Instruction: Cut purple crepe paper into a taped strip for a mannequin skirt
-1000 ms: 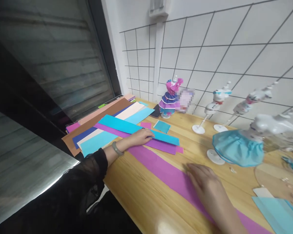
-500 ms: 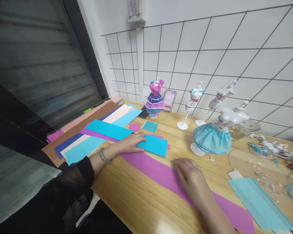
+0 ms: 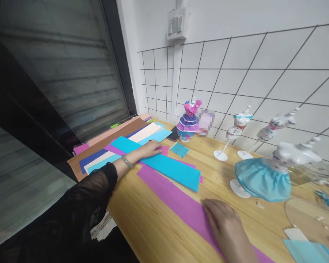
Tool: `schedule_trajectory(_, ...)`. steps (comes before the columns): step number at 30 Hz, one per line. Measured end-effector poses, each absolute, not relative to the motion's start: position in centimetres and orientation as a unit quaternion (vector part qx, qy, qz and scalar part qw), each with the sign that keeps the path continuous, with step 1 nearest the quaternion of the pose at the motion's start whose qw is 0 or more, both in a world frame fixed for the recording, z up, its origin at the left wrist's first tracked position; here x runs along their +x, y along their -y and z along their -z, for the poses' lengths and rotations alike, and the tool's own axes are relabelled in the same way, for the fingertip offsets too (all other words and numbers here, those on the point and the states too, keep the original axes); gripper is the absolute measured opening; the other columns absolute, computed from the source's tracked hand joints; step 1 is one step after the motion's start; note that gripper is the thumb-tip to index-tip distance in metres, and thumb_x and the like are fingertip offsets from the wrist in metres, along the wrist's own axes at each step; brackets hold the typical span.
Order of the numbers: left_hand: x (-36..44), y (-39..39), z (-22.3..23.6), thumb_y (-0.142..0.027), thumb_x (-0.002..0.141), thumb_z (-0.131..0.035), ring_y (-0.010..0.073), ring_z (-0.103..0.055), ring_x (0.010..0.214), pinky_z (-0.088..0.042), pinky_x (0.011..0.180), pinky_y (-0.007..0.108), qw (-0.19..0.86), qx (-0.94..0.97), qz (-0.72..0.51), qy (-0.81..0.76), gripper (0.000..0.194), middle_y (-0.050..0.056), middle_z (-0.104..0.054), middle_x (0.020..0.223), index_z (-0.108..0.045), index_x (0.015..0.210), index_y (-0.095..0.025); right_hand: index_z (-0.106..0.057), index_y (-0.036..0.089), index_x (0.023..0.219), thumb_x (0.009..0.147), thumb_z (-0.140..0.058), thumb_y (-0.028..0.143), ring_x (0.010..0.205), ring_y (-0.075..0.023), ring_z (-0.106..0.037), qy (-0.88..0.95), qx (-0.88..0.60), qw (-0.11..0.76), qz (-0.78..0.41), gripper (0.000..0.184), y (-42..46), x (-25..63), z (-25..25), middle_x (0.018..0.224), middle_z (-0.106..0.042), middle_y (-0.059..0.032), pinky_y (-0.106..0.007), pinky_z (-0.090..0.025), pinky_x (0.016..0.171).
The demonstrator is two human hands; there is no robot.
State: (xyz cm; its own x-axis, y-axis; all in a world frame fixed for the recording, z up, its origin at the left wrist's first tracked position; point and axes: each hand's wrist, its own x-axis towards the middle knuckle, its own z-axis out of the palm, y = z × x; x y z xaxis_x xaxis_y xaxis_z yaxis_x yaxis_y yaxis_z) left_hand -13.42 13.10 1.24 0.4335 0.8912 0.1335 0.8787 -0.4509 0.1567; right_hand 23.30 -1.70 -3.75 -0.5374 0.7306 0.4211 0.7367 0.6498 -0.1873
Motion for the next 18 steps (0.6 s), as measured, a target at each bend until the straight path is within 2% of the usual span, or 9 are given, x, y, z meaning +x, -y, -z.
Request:
schedule_trajectory(5,-18.5,-16.0,-1.7,-0.038,0.084,-0.045,0.0256,-0.052,0.11,-0.035,0.096,0.034,0.013,0.75,-0.095,-0.655,0.041,0.014,-0.059,0.115,-0.057,0.115,-0.014,-0.068,0.02,0.1,0.089,-0.042,0.03,0.09,-0.022,-0.066,0.877,-0.427,0.221,0.014,0.029,1.8,23.2,4.3,0.1,-0.07,-0.0075,-0.039,-0.051,0.081)
schedule_trajectory(10,-23.0,-18.6,-2.3,-0.043,0.077,-0.054,0.0356,-0.05,0.111,-0.039,0.09,0.041,0.04,0.644,-0.065,-0.761,0.046,0.022,-0.056,0.118,-0.06,0.106,-0.009,-0.068,0.02,0.099,0.09,-0.041,0.028,0.09,-0.0217,-0.065,0.874,-0.431,0.223,0.026,0.029,1.9,22.8,4.0,0.1,-0.07,-0.0079,-0.038,-0.052,0.081)
schedule_trajectory(14,-24.9,-19.9,-2.6,-0.05,0.066,-0.064,0.0359,-0.05,0.112,-0.042,0.085,0.037,0.076,0.588,-0.064,-0.803,0.053,0.019,-0.056,0.119,-0.059,0.104,-0.014,-0.069,0.02,0.097,0.089,-0.044,0.028,0.088,-0.0213,-0.066,0.877,-0.421,0.23,0.034,0.027,1.8,22.5,3.4,0.098,-0.07,-0.0083,-0.036,-0.054,0.077)
schedule_trajectory(18,-25.6,-20.4,-3.0,-0.047,0.06,-0.071,0.0325,-0.054,0.107,-0.045,0.079,0.033,0.116,0.561,-0.098,-0.814,0.056,0.017,-0.057,0.118,-0.057,0.104,-0.015,-0.069,0.021,0.095,0.088,-0.044,0.027,0.087,-0.0208,-0.066,0.877,-0.411,0.247,0.034,0.027,1.8,22.2,3.3,0.097,-0.07,-0.0089,-0.034,-0.055,0.074)
